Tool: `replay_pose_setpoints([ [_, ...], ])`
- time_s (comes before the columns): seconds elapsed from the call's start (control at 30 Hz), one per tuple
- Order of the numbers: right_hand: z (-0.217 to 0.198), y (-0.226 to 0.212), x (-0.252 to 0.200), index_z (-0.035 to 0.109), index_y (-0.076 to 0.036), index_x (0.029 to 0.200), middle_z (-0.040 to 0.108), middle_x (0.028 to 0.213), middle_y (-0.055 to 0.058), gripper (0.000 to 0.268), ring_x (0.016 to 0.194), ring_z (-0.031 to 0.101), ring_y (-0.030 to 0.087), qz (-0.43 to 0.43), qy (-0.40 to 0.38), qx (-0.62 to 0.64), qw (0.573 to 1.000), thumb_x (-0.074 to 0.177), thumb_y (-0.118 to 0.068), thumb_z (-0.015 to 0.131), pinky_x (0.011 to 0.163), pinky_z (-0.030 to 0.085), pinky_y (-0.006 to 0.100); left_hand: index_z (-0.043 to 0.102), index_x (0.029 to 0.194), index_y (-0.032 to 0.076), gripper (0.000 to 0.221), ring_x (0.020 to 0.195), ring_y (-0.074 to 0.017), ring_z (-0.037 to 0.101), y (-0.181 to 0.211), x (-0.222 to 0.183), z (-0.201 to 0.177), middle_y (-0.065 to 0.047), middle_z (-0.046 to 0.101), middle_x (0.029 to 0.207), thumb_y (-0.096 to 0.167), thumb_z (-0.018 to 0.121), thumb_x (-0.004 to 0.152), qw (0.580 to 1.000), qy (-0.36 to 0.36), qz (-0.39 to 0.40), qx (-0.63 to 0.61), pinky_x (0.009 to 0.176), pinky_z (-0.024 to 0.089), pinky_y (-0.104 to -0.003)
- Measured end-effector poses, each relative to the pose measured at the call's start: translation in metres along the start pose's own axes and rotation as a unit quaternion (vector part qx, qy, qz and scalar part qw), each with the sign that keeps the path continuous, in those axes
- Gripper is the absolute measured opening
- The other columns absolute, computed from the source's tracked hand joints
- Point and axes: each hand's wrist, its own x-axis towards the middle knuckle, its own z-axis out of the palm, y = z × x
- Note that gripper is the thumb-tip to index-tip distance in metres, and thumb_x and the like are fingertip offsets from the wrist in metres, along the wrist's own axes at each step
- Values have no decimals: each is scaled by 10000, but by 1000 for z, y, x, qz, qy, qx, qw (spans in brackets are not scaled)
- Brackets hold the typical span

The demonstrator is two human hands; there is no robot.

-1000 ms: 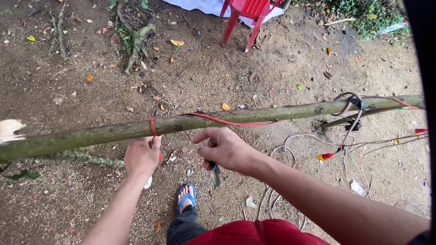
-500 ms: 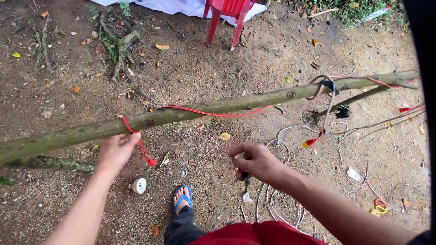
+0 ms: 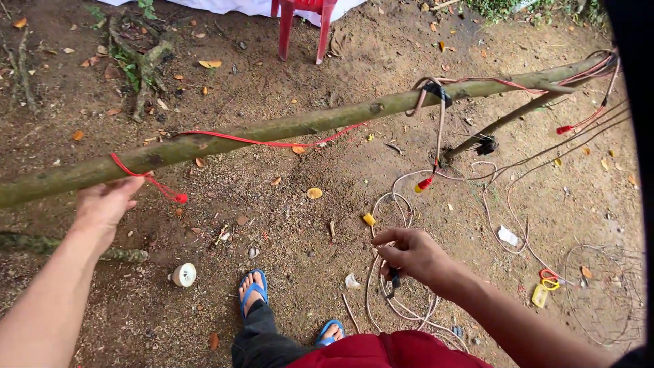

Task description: Securing electrical wires to a wooden branch using black electrical tape

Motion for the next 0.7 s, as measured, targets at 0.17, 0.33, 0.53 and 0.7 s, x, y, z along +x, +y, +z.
replay_pose_setpoints([
  [0.17,-14,5,-16,716,-5,1233,689,887,203,231,807,699,304,30,-2,21,999,1023,-39,623,760,614,438,597,1357,208,375,1107,-137,631,-1,-31,-1,-18,623,1286,47,643,1022,997,42,-54,-46,763,550,-243],
  [0.33,-17,24,-10,776,-61,1170,606,805,93,198,722,583,210,-14,-1,-67,998,998,-87,682,675,459,340,682,1214,103,338,855,-152,687,-42,-106,22,-125,699,1125,-100,576,966,980,124,-124,-95,667,593,-234],
  [0.53,14,10,-33,779,-143,1202,536,716,0,247,587,425,124,-104,-20,-214,971,993,-190,657,547,324,284,726,1290,130,357,1012,-199,695,52,-282,118,-80,743,1181,106,647,944,987,-85,-127,-42,884,594,-328],
  [0.7,36,20,-47,772,-161,1212,562,673,-2,254,508,377,110,-161,-47,-142,976,996,-165,639,463,293,278,545,1465,181,623,1407,-233,579,56,-345,174,-102,610,1504,256,732,876,949,-312,38,-28,1145,495,-448],
])
